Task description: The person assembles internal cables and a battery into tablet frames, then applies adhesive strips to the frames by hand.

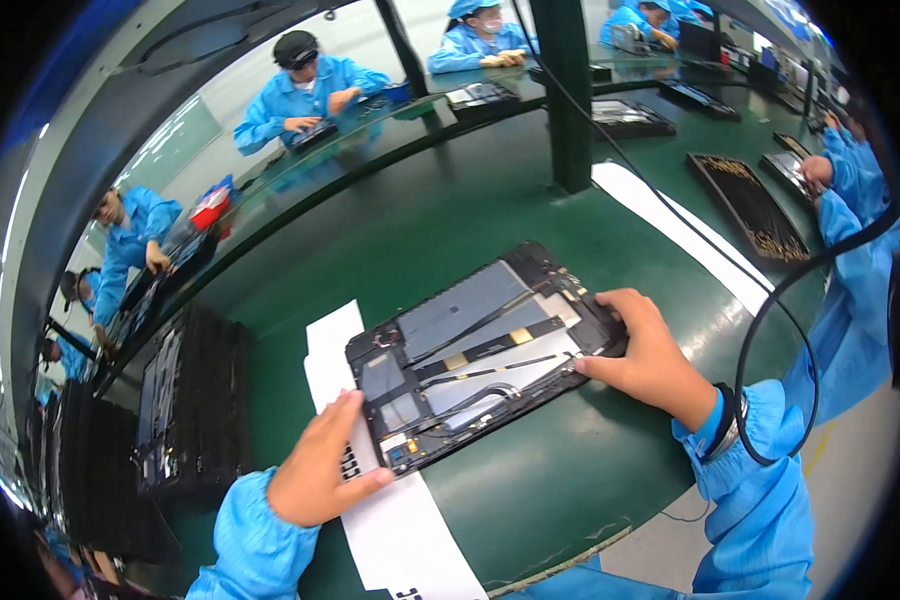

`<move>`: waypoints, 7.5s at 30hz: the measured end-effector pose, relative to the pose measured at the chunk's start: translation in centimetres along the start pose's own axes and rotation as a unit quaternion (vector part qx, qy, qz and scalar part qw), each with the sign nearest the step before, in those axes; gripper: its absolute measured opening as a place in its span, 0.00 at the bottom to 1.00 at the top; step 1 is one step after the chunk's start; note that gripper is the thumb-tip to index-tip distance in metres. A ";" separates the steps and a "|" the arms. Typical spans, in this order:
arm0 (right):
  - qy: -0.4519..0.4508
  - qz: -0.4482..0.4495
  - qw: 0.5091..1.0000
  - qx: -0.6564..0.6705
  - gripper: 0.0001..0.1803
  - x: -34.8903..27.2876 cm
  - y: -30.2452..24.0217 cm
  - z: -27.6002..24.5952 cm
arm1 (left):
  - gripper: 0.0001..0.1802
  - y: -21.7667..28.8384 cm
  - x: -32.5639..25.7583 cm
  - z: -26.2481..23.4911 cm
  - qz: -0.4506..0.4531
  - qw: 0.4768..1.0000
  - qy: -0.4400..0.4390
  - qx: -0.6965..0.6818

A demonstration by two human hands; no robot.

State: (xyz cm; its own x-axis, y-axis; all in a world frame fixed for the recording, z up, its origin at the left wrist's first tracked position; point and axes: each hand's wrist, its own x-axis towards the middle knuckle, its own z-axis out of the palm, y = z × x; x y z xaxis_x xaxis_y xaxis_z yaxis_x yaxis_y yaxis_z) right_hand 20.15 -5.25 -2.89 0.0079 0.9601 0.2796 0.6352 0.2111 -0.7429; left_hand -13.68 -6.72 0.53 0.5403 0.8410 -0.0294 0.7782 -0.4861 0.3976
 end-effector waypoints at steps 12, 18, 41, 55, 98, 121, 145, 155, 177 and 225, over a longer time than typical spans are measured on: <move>0.159 0.085 0.906 0.384 0.28 1.7 -2.8 2.3 | 0.38 0.0 -0.8 1.5 0.112 0.951 0.275 -0.081; 0.062 -0.021 0.862 0.503 0.28 6.5 -12.3 3.0 | 0.31 0.3 -5.1 -1.6 0.151 0.873 0.455 -0.097; 0.035 -0.235 0.913 0.330 0.12 17.6 -27.8 32.6 | 0.31 -7.0 -14.1 0.2 -0.243 0.744 0.617 0.083; -0.051 -0.507 0.851 0.127 0.21 10.0 -25.9 29.5 | 0.33 -6.7 -14.6 0.3 -0.239 0.756 0.601 0.099; -0.135 -0.176 0.903 0.368 0.40 7.1 -25.3 32.2 | 0.29 -23.9 -15.2 -5.0 -0.033 0.494 0.418 -0.762; -0.193 -0.051 0.903 0.380 0.39 9.8 -22.1 25.2 | 0.24 -23.5 -14.9 -5.9 -0.047 0.651 0.554 -0.516; 0.206 -0.053 0.948 -0.235 0.25 25.0 7.3 10.2 | 0.31 -1.3 6.1 -2.4 0.193 0.971 0.119 0.070; 0.351 0.000 0.919 -0.180 0.32 29.0 7.6 8.9 | 0.31 -8.6 28.1 -1.9 0.027 0.957 0.259 -0.123; 0.047 0.211 0.958 -0.188 0.43 29.5 4.5 10.7 | 0.34 -16.3 29.0 0.2 -0.283 0.905 0.260 -0.184; -0.063 -0.371 0.900 -0.222 0.03 3.4 -14.8 17.6 | 0.20 -3.9 -4.0 3.8 0.153 0.964 0.219 0.013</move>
State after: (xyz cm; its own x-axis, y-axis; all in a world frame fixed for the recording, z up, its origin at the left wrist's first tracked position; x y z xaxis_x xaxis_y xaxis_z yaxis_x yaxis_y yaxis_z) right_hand -2.79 -1.90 -1.62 -0.6151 0.6044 0.5063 0.6755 0.7352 -0.0571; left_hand -17.62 -9.11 -4.42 0.5639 0.6738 0.4775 0.6142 -0.7287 0.3029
